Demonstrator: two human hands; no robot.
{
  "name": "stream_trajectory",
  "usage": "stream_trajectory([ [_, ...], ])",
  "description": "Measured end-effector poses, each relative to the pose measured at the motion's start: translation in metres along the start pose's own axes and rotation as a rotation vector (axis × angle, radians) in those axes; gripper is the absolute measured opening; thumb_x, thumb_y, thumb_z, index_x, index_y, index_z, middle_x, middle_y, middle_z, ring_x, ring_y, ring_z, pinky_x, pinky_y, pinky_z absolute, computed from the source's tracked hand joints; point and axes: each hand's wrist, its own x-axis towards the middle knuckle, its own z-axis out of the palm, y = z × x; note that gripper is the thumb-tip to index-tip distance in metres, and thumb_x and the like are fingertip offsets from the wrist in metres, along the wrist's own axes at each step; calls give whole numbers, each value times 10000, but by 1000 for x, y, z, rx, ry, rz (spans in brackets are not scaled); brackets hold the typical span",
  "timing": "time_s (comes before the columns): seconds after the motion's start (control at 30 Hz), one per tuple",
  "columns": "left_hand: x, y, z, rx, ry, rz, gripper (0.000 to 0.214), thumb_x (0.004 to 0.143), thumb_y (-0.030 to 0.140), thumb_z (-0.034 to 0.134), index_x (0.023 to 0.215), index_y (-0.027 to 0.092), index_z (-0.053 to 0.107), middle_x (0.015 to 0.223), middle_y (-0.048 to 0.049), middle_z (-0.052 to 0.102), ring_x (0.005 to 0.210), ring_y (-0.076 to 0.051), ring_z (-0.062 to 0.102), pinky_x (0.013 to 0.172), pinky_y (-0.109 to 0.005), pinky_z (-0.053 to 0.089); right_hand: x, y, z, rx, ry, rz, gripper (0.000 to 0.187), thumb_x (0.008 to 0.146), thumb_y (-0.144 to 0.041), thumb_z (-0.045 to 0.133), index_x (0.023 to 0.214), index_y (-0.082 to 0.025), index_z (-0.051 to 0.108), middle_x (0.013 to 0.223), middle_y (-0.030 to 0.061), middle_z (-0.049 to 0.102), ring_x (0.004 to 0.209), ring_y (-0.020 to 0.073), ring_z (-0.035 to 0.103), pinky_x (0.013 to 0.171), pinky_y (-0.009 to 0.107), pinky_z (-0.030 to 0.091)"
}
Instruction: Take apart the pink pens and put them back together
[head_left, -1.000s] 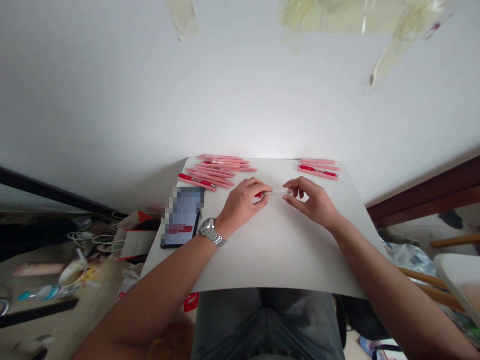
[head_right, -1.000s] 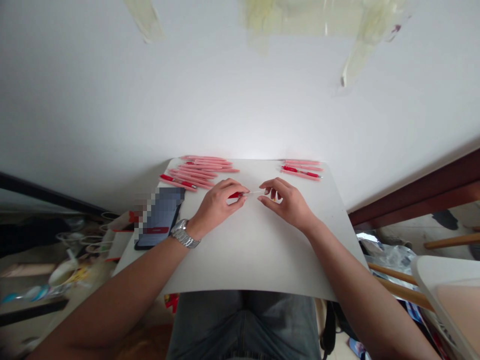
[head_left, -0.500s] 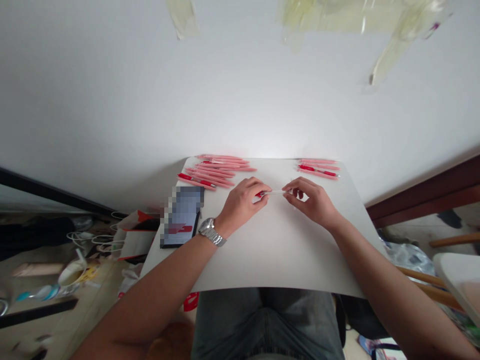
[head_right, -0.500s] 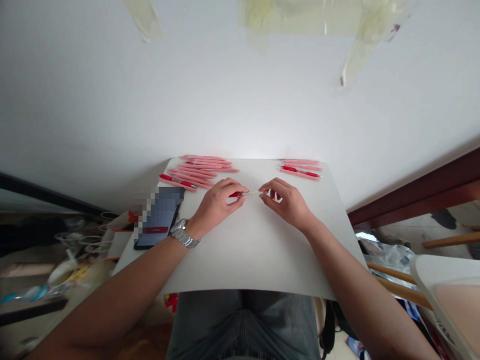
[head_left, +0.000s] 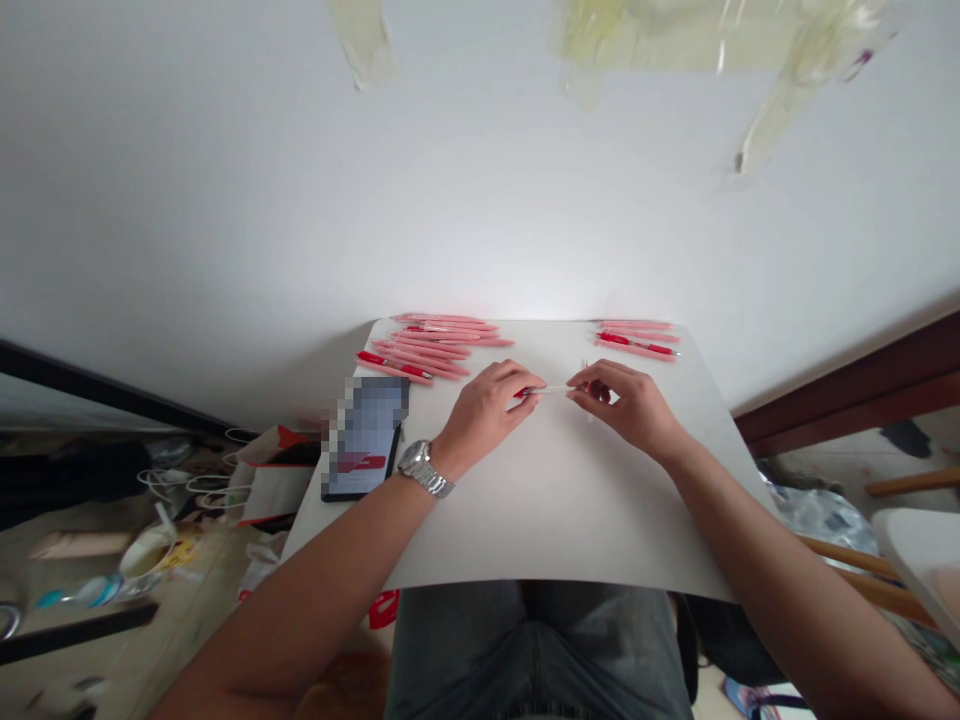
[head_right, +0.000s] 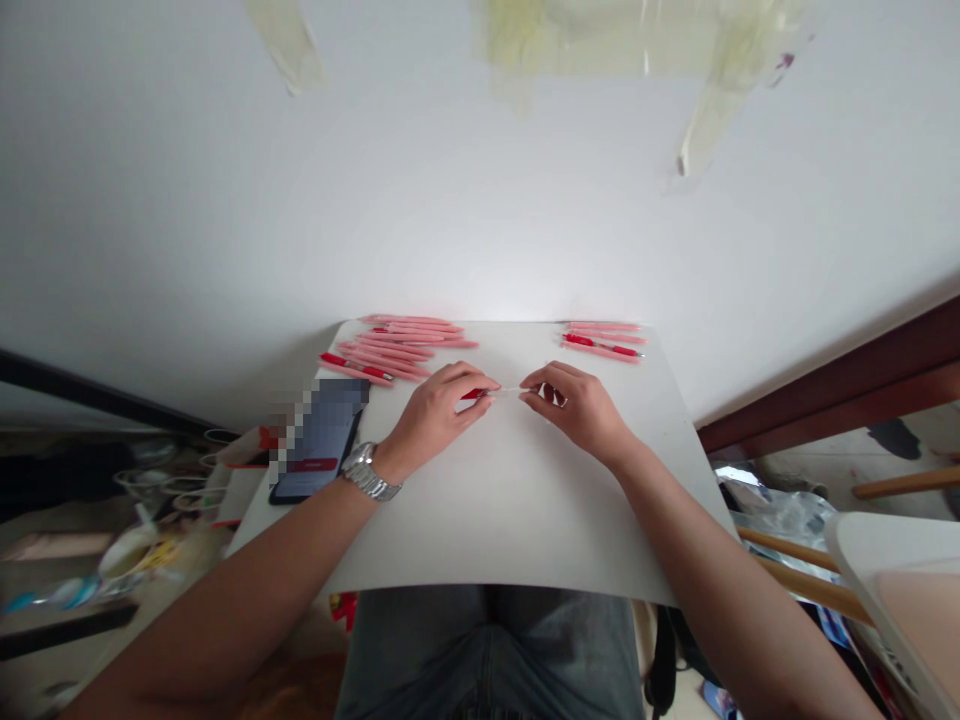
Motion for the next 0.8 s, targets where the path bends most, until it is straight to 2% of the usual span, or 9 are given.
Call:
stream_trajectory([
  [0.17, -1, -3, 1, -22, -16, 16, 192, 998, 250, 684, 1179, 250, 749, 1068, -51, 720, 940, -183, 689, 845, -329, 568, 0, 0, 0, -4, 5, -14, 248, 1016, -471, 642, 1016, -235, 719, 849, 50, 679, 659, 167, 574, 634, 341, 501],
  [0.63, -1, -2, 5, 24, -12, 14, 127, 982, 234, 702, 1097, 236, 757, 1027, -39, 718, 934, -189, 674, 826, -333, 554, 0, 2, 1, -37, -40, 7, 250, 1017, -464, 637, 970, -241, 741, 821, 38, 683, 651, 161, 554, 628, 325, 475],
  [0.8, 0, -2, 4, 47, 16, -31, 124, 983, 229, 696, 1096, 238, 749, 1035, -36, 705, 937, -187, 674, 830, -328, 548, 1, 6, 0, -32, 21, 64, 268, 988, -459, 670, 1149, -248, 702, 950, 47, 718, 692, 161, 619, 649, 320, 510],
])
